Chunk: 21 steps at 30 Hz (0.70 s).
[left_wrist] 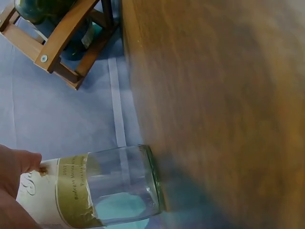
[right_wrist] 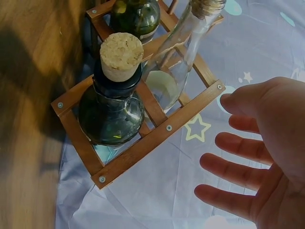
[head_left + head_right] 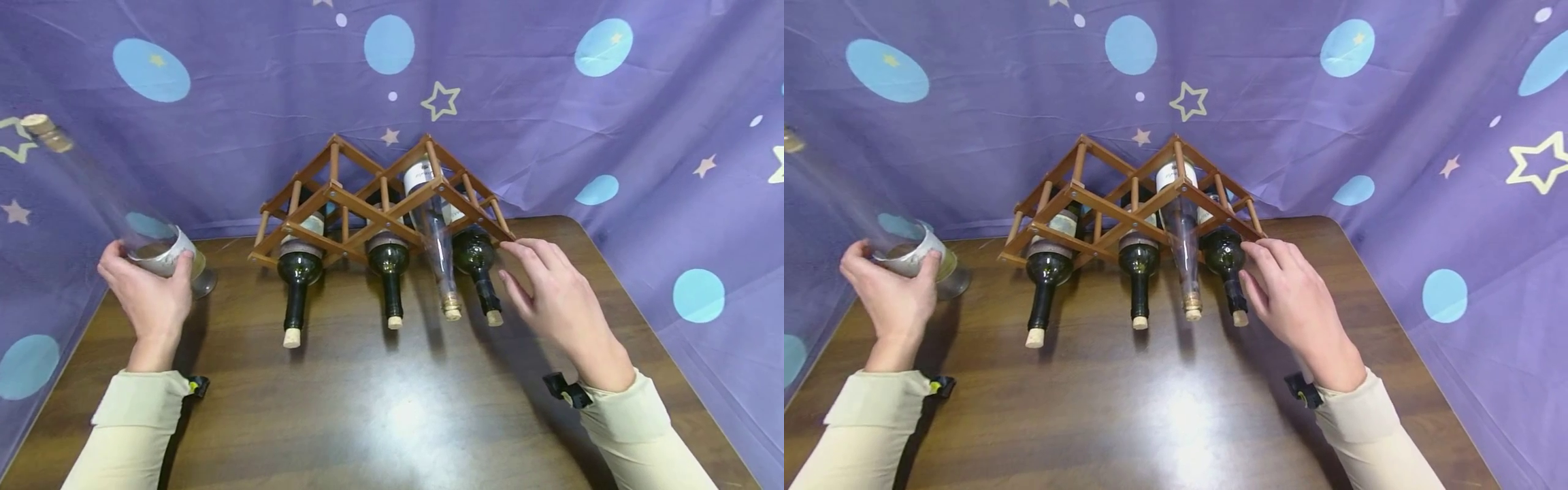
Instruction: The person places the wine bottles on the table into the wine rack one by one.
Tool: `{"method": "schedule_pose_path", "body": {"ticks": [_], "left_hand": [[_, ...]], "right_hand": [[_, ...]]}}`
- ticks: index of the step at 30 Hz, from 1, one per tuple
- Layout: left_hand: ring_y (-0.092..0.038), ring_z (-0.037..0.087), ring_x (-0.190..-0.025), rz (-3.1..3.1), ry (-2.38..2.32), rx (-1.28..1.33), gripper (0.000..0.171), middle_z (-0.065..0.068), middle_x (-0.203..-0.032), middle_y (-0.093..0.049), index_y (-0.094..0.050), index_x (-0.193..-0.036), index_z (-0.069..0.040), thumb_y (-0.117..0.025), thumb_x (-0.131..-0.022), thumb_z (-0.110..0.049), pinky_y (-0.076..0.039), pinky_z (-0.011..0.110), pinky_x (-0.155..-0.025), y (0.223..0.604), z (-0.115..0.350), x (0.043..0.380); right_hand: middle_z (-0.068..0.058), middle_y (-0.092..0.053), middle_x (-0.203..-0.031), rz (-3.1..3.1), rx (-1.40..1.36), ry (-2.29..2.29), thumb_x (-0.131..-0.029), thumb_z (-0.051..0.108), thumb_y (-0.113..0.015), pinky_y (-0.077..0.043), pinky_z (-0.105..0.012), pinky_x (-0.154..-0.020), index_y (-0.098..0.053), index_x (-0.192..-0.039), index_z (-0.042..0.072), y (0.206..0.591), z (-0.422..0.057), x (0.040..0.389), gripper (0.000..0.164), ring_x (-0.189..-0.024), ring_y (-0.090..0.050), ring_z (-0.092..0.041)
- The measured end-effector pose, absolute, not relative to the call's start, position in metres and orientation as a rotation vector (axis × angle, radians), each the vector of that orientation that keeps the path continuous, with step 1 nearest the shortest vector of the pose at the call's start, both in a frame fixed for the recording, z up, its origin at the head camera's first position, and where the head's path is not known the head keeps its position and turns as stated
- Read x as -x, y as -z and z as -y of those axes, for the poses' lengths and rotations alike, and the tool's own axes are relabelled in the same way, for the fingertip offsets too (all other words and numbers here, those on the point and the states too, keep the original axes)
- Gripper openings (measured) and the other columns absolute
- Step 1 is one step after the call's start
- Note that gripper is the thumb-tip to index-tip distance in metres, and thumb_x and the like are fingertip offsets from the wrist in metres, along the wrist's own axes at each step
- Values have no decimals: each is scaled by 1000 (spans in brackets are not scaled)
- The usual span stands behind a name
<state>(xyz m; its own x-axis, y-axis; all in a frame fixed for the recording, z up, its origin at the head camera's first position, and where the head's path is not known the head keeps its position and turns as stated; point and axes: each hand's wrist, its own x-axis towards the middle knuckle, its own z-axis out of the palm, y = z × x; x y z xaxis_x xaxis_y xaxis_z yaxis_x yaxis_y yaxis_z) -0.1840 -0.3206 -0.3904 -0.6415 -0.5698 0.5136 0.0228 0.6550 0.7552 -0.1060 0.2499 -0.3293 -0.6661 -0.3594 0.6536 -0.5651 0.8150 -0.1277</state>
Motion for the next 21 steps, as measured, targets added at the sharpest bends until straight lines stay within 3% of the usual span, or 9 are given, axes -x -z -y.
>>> {"method": "schedule_pose_path", "body": {"ticks": [12,21], "left_hand": [[-46,27,-143,2151,1068,-539,85,15,-154,-47,-32,-153,-11,-83,-87,-23,-29,27,-121,384,320,187],[-49,24,-139,2140,1105,-553,82,14,-150,-48,-34,-151,-11,-83,-87,-24,-31,28,-119,386,317,185]], "right_hand": [[-17,-67,-124,2325,-691,-468,-95,13,-73,-55,-56,-94,-67,-135,2,327,-247,106,42,-113,-63,-38],[-16,-67,-124,2331,-682,-467,-95,15,-73,-55,-56,-94,-67,-135,2,328,-249,104,42,-114,-63,-37]]}}
